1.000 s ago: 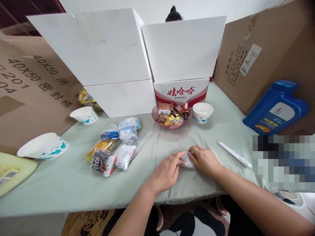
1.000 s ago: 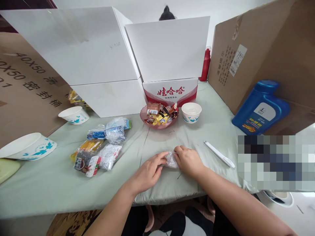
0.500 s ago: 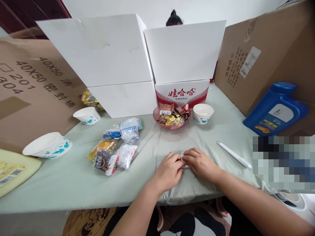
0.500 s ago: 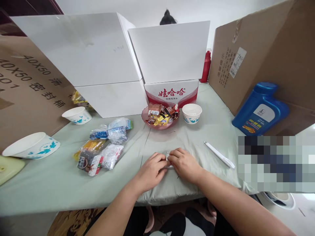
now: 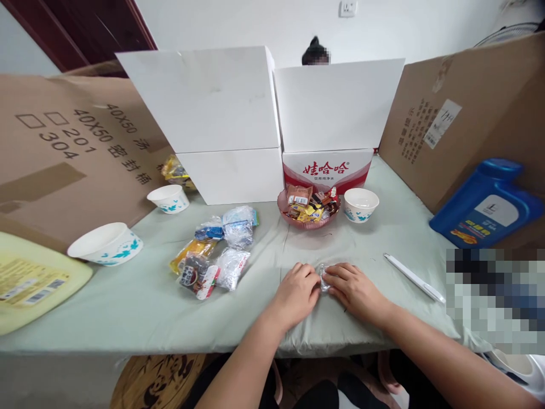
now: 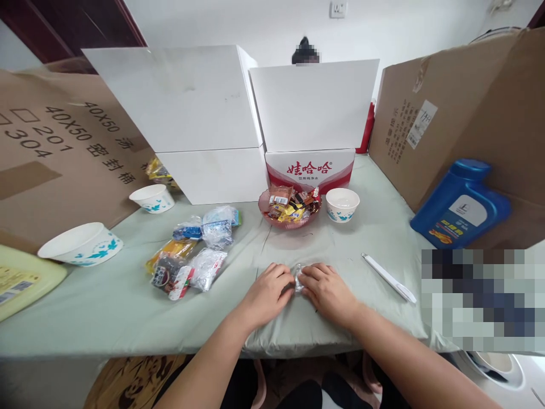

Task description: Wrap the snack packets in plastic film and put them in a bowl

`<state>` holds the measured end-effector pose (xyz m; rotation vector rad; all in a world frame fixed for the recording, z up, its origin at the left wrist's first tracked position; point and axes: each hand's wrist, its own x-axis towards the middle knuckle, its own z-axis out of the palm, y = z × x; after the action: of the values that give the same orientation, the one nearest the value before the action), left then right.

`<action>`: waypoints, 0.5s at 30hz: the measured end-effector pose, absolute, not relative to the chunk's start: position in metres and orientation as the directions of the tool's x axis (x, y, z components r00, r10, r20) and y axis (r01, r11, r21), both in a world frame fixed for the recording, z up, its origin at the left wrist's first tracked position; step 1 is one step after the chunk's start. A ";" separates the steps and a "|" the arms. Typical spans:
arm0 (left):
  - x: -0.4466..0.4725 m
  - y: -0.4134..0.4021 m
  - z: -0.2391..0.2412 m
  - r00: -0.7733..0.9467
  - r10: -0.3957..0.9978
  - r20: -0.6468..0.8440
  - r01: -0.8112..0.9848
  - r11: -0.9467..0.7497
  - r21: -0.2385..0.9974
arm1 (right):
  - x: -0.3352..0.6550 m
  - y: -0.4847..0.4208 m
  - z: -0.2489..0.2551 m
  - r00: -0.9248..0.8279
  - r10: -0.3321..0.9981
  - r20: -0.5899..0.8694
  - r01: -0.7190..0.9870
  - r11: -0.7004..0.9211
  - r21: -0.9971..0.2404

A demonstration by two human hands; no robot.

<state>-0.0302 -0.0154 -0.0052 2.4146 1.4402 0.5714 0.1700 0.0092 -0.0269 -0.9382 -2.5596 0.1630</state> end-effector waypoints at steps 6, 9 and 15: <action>-0.034 -0.013 -0.006 0.443 0.878 0.184 0.775 -0.477 0.415 | 0.176 0.022 -0.018 -0.691 0.599 0.405 0.529 0.801 -0.280; -0.034 -0.013 -0.007 0.442 0.881 0.171 0.775 -0.471 0.422 | 0.192 0.062 0.012 -0.537 0.648 0.541 0.640 0.730 -0.239; -0.030 -0.012 -0.008 0.448 0.879 0.165 0.798 -0.476 0.370 | 0.209 0.178 0.061 -0.233 0.886 0.401 0.965 0.260 -0.014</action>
<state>-0.0304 -0.0119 -0.0082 2.4615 1.4547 0.4929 0.2095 0.1778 0.0610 -1.6976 -2.2093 -0.3389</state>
